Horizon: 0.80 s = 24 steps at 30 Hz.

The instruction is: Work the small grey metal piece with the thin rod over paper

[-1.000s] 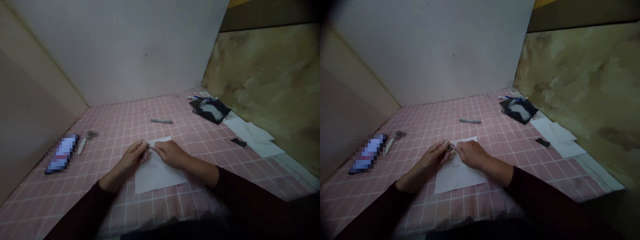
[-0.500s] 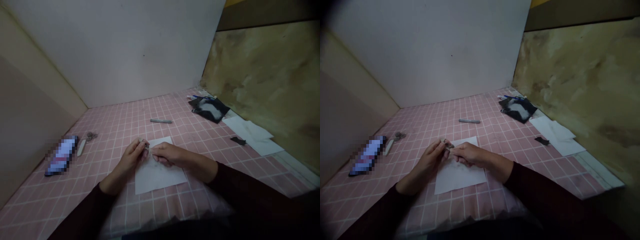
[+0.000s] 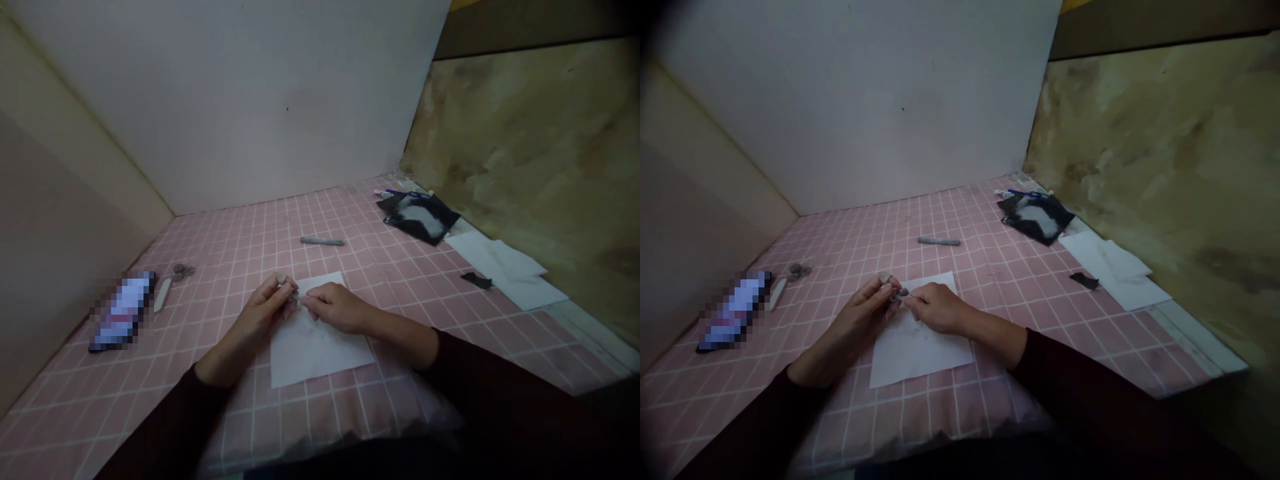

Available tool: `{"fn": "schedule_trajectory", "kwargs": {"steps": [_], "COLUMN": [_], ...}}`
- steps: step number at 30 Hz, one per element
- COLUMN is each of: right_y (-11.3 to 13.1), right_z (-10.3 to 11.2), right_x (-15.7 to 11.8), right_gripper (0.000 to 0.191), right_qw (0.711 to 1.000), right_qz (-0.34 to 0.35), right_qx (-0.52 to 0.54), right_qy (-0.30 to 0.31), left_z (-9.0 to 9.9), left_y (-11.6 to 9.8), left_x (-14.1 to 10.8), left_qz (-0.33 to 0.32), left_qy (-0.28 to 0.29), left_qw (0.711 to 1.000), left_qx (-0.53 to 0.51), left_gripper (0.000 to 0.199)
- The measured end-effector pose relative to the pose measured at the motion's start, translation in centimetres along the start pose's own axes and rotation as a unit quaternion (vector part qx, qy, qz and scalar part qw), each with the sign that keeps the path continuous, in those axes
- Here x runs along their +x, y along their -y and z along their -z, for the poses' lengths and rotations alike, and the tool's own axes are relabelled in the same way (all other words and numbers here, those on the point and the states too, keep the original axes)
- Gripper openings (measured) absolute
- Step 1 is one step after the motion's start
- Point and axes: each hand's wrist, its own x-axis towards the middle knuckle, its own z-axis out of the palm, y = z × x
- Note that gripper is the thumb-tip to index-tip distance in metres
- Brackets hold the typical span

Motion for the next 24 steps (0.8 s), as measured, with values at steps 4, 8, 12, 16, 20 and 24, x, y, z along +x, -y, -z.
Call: {"fn": "schedule_trajectory", "kwargs": {"steps": [4,8,12,16,20,24], "right_y": [-0.1,0.0,0.4,0.7,0.9,1.1], "right_z": [0.1,0.0,0.2,0.7,0.8,0.6], "right_x": [0.2,0.1,-0.5,-0.9,-1.0,-0.9], "right_gripper": [0.039,0.039,0.036,0.035,0.036,0.037], "right_qw": [1.0,0.994,0.948,0.894,0.883,0.888], "right_qz": [-0.012,-0.048,-0.099,-0.121,-0.143,-0.151], "right_qx": [0.025,0.093,0.286,0.391,0.403,0.386], "right_qy": [0.001,0.013,0.1,0.184,0.193,0.197], "left_z": [0.5,0.9,0.9,1.0,1.2,1.2], "left_y": [0.0,-0.1,-0.3,-0.4,-0.3,-0.3], "left_x": [-0.2,-0.1,-0.1,0.0,0.1,0.0], "left_qz": [-0.028,-0.043,-0.038,-0.041,-0.058,-0.063], "left_qy": [0.022,0.043,0.058,0.047,0.031,0.036], "left_qw": [0.997,0.993,0.996,0.998,0.996,0.996], "left_qx": [0.068,0.099,0.053,0.033,0.06,0.046], "left_gripper": [0.018,0.021,0.02,0.022,0.018,0.021]}}
